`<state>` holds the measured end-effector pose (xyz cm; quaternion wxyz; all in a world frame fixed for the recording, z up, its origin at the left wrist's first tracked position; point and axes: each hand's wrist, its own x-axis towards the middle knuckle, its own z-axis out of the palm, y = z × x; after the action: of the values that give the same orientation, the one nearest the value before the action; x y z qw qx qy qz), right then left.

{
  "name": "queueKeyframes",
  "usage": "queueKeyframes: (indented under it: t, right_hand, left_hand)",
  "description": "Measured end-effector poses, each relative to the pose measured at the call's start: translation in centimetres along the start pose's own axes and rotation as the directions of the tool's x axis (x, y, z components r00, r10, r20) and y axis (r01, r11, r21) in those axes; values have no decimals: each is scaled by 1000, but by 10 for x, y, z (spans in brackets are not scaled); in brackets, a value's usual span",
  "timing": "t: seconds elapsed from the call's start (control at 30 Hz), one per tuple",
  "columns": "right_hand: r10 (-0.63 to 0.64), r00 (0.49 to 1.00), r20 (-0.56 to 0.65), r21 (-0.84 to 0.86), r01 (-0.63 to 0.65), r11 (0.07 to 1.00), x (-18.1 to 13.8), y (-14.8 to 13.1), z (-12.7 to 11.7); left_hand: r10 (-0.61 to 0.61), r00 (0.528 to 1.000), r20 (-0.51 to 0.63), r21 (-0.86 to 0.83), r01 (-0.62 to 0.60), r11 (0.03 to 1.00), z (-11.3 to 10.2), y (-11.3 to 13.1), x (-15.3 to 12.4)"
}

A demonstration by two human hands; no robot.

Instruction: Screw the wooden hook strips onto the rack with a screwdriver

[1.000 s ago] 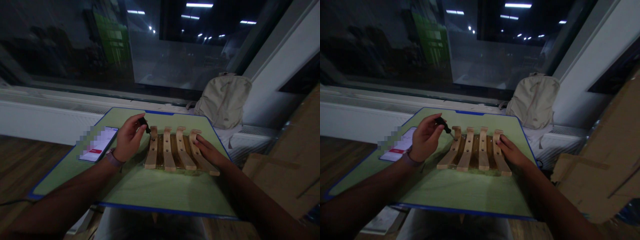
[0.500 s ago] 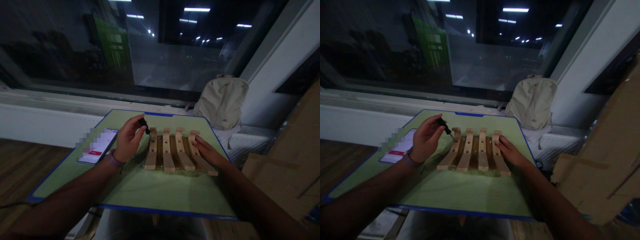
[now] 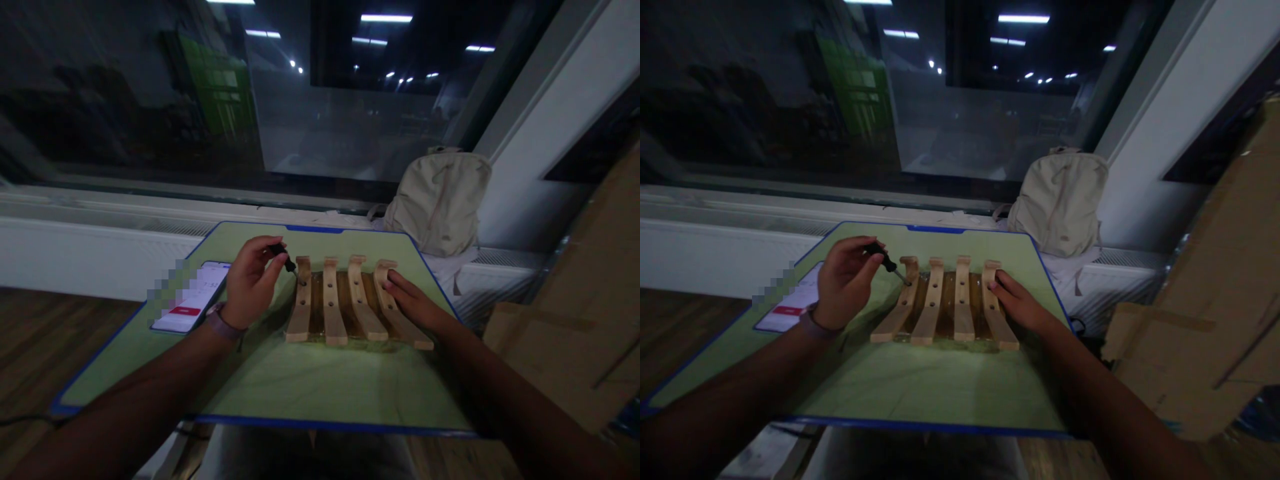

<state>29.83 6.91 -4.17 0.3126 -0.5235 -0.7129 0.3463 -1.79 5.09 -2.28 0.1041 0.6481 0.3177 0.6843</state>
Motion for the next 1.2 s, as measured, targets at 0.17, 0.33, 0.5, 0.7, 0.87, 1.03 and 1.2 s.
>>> queueKeyframes:
  t: [0.17,0.33,0.5,0.7,0.87,1.03,1.2]
  right_hand:
    - [9,1000,-7,19,-8,1000,0,3,2]
    - [-10,1000,-14,8,10,1000,0,3,1]
    - [-91,995,28,2,91,996,2,9,1]
    - [-88,995,47,15,88,996,3,8,1]
    - [-94,994,54,6,93,996,4,9,1]
    - [-113,993,44,10,113,994,3,11,1]
    - [-90,995,45,-9,90,996,2,13,0]
  left_hand:
    - [-33,996,78,-72,38,997,2,4,-6]
    - [33,997,67,16,-34,999,-3,5,-2]
    - [30,999,14,178,-32,983,-4,6,0]
    - [-41,997,64,-10,42,999,-1,2,-7]
    - [68,997,26,59,-70,996,-4,-3,-2]
    - [-22,1000,11,57,21,998,-1,3,-1]
    - [-65,995,81,-49,69,996,1,4,-4]
